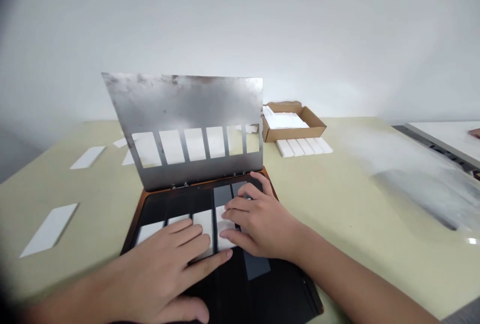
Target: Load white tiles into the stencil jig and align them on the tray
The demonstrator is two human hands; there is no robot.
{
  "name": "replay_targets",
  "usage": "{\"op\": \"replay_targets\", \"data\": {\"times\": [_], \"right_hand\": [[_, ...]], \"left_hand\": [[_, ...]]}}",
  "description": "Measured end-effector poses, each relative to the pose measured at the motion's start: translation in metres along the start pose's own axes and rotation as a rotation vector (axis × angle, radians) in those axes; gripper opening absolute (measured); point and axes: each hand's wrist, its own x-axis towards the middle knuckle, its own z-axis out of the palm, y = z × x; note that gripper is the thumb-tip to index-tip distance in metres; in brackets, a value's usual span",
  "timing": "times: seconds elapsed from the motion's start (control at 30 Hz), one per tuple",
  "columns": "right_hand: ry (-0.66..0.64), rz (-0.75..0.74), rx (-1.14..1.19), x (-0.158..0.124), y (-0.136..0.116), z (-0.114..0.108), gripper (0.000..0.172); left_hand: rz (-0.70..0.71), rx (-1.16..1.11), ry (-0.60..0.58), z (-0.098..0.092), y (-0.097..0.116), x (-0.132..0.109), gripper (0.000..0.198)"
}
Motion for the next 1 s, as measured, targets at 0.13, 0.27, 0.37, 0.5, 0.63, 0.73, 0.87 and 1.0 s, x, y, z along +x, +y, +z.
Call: {"op": "replay_targets", "data": {"times": [0.13,0.27,0.37,0.5,0.63,0.73,0.87,1.0], "right_hand": [[-0.003,-0.032,0.022,-0.0004,0.0036,0.0015,0.042],[0.018,-0.029,0.042,0.0007,0.0061,0.0005,0.068],[-0.024,-0.013,0.044,0.0005,0.0066,-0.0024,0.082],[-0.064,0.006,0.048,-0.0016,0.0061,-0.0055,0.08],[-0.065,0.025,0.029,-0.001,0.0048,-0.0062,0.069],[-0.073,0.034,0.029,0.0003,0.0038,-0.0061,0.061],[-0.074,0.047,0.024,0.0002,0.0021,-0.0067,0.05],[-0.069,0.053,0.02,-0.0007,0.0003,-0.0068,0.044]], "left_hand": [[-0.031,-0.017,0.006,-0.0017,-0.0015,-0.0002,0.06],[-0.04,-0.021,0.016,-0.0015,-0.0012,0.0008,0.057],[-0.053,-0.034,0.017,-0.0012,0.0001,0.0014,0.058],[-0.067,-0.051,0.017,-0.0013,0.0013,0.0005,0.058],[-0.065,-0.06,0.009,-0.0018,0.0,-0.0012,0.054],[-0.059,-0.055,0.014,-0.0022,-0.0009,-0.0013,0.056],[-0.049,-0.021,0.037,-0.0044,-0.0001,0.0006,0.045],[0.106,-0.004,0.033,-0.0059,0.001,0.0027,0.026]]}}
